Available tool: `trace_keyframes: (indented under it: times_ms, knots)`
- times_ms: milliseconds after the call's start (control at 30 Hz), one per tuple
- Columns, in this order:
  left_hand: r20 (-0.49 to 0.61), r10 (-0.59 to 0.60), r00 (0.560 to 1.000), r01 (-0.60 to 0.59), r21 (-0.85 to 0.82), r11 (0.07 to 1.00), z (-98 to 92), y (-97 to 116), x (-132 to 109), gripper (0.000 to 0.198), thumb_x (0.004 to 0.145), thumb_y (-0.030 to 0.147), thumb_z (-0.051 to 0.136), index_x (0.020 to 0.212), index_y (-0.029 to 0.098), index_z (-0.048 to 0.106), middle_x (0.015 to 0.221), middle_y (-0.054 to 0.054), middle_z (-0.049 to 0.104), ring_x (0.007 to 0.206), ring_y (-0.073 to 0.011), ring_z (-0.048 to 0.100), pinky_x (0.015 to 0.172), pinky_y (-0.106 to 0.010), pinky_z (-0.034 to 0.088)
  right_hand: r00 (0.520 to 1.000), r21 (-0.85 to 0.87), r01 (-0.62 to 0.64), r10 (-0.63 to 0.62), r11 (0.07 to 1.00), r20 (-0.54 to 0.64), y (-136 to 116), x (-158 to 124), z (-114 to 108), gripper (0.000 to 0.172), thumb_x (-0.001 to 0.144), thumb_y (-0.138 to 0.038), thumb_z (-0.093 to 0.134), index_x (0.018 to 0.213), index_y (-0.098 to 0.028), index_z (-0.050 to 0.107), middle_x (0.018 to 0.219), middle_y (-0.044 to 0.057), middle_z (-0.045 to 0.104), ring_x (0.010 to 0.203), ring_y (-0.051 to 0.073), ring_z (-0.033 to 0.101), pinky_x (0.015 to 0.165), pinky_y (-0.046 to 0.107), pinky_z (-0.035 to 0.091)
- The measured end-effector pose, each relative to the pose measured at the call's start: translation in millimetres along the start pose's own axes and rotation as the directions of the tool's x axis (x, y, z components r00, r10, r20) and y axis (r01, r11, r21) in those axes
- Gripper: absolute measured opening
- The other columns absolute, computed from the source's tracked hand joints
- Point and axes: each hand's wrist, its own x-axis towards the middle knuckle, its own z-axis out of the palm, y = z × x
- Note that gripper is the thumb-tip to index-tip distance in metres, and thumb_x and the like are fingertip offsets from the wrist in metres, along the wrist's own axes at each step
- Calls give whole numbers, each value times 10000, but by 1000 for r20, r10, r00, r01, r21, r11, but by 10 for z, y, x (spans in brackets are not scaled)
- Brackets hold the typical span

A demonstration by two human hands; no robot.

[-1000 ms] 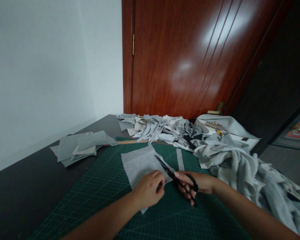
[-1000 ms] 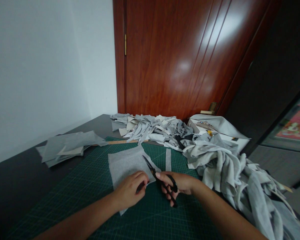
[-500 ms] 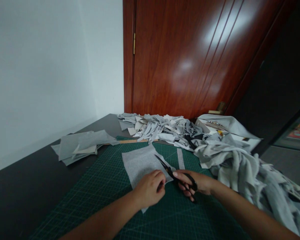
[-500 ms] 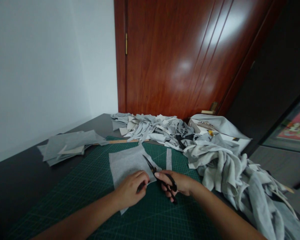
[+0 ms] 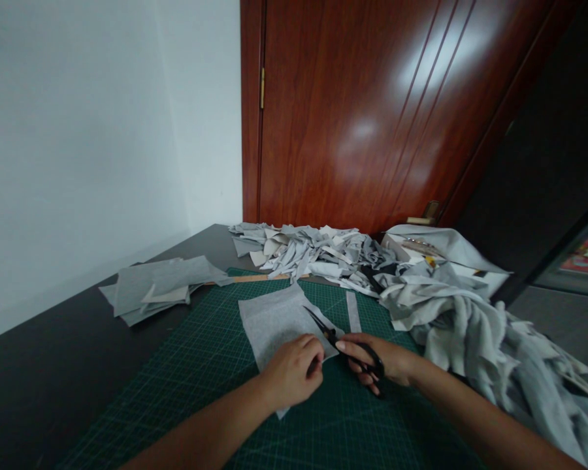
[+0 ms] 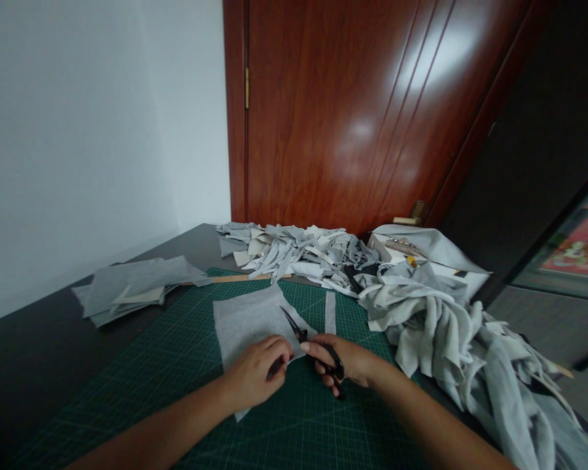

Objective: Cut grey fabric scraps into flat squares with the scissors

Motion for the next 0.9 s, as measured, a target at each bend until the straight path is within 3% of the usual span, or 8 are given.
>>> trace_keyframes:
  times_ms: [167, 333, 567, 900]
  knots:
    - [9, -10, 1000, 10, -3, 1000, 0, 7, 1, 198, 708, 47, 502, 822, 207, 472, 871, -16, 576, 826, -184, 556, 739, -280, 435, 1000, -16, 15, -15, 1000, -2, -13, -42, 6, 580, 718, -750, 600, 800, -191, 469, 581, -84, 472, 376, 45, 436, 315, 157, 405]
    - [-2, 9, 1000, -9, 1, 1000, 5, 3, -2, 194, 711, 50, 503, 821, 207, 475, 880, -16, 581, 828, -182, 557, 732, -278, 428, 993, 10, -95, 94, 995, 69, -45, -47, -42, 624, 696, -798, 568, 808, -191, 474, 591, -57, 517, 415, 82, 516, 346, 202, 483]
    - [-17, 13, 1000, -13, 0, 1000, 13, -5, -2, 192, 699, 48, 514, 805, 204, 476, 863, -18, 576, 804, -178, 556, 718, -278, 430, 990, 36, -113, 109, 993, 90, -127, 111, -71, 649, 652, -816, 594, 759, -194, 439, 580, -62, 516, 435, 79, 515, 397, 255, 550]
    - [-15, 31, 999, -31, -15, 999, -14, 13, -3, 191, 701, 51, 513, 813, 203, 484, 862, -21, 583, 801, -174, 556, 717, -273, 432, 991, 6, -116, 116, 993, 63, -204, 299, -73, 669, 646, -834, 571, 685, -175, 466, 527, -67, 467, 431, 82, 504, 399, 243, 534]
